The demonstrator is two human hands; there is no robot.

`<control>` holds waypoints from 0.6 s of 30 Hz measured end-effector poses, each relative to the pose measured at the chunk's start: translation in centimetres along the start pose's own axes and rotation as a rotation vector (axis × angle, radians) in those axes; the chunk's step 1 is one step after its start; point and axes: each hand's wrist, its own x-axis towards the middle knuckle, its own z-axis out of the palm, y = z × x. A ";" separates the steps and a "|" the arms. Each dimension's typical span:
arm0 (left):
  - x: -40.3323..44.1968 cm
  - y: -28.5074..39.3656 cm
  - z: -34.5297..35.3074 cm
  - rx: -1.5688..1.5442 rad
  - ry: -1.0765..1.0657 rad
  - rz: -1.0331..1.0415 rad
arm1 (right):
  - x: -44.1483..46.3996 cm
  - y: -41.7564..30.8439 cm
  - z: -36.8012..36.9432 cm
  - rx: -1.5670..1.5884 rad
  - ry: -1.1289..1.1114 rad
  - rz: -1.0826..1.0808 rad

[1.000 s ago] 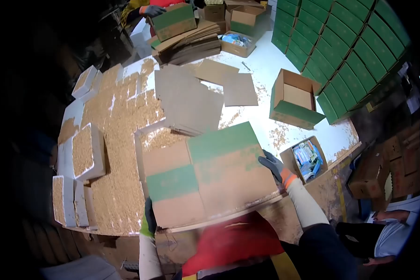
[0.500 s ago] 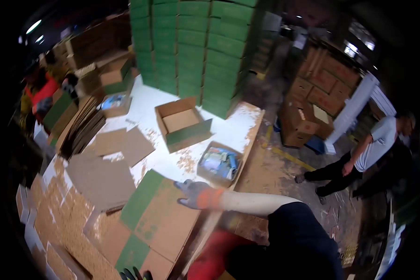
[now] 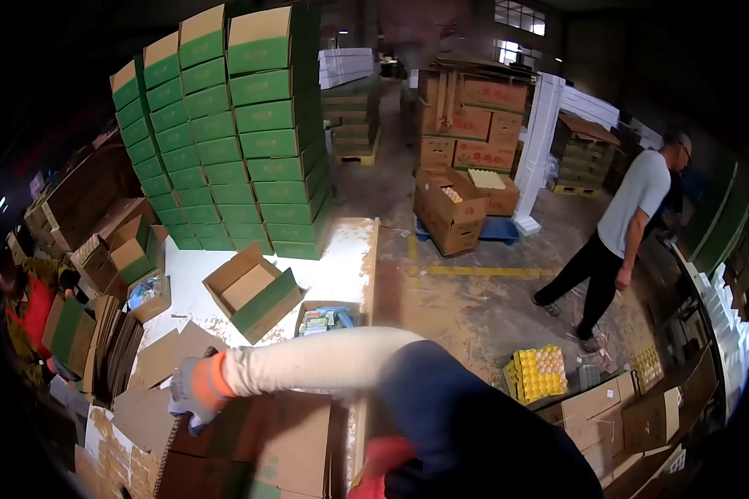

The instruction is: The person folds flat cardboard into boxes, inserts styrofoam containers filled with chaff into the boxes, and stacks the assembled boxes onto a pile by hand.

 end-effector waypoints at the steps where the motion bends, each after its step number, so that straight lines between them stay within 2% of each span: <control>1: 2.0 2.3 0.7 0.122 0.189 0.164 | 0.5 0.0 -0.7 0.039 -0.067 0.027; 2: 3.2 4.4 3.6 0.265 0.366 0.305 | 1.8 -0.3 -1.5 0.087 -0.137 0.024; 4: 2.9 5.2 10.4 0.242 0.323 0.250 | 3.8 1.3 -0.6 0.113 -0.190 -0.104; 5: 2.5 8.3 9.2 0.086 0.395 0.250 | 4.6 3.3 0.3 0.122 -0.222 -0.172; 7: 0.9 10.0 7.9 0.188 0.438 0.167 | 7.2 4.5 -0.3 0.155 -0.271 -0.282; 8: 0.7 9.4 8.1 0.064 0.449 0.124 | 7.5 4.3 -1.5 0.221 -0.411 -0.131; 9: 0.5 8.8 8.4 -0.073 0.480 0.098 | 8.5 4.1 -1.4 0.274 -0.439 -0.184; 10: -0.1 8.3 8.2 -0.114 0.514 0.093 | 8.1 0.5 -4.0 0.315 -0.339 -0.044; 11: -0.1 8.3 7.9 -0.162 0.556 0.087 | 9.6 0.5 -4.4 0.595 -0.411 0.035; 12: -0.1 8.9 6.4 -0.196 0.535 0.102 | 10.5 -0.5 -4.7 0.683 -0.402 0.070; 13: -0.2 9.9 5.5 -0.233 0.499 0.119 | 11.2 -1.6 -4.4 0.593 -0.399 0.038; 14: -0.3 10.9 6.5 -0.258 0.539 0.059 | 11.8 -2.1 -2.5 0.660 -0.503 0.085; 15: -0.5 11.6 7.5 -0.287 0.590 0.009 | 11.5 -2.8 -2.0 0.636 -0.563 -0.059; 17: -0.8 11.4 8.1 -0.221 0.592 -0.047 | 9.1 -5.4 -5.0 0.369 -0.510 -0.276; 18: -1.2 10.8 7.9 -0.233 0.610 -0.035 | 8.3 -7.1 -6.7 0.243 -0.608 -0.184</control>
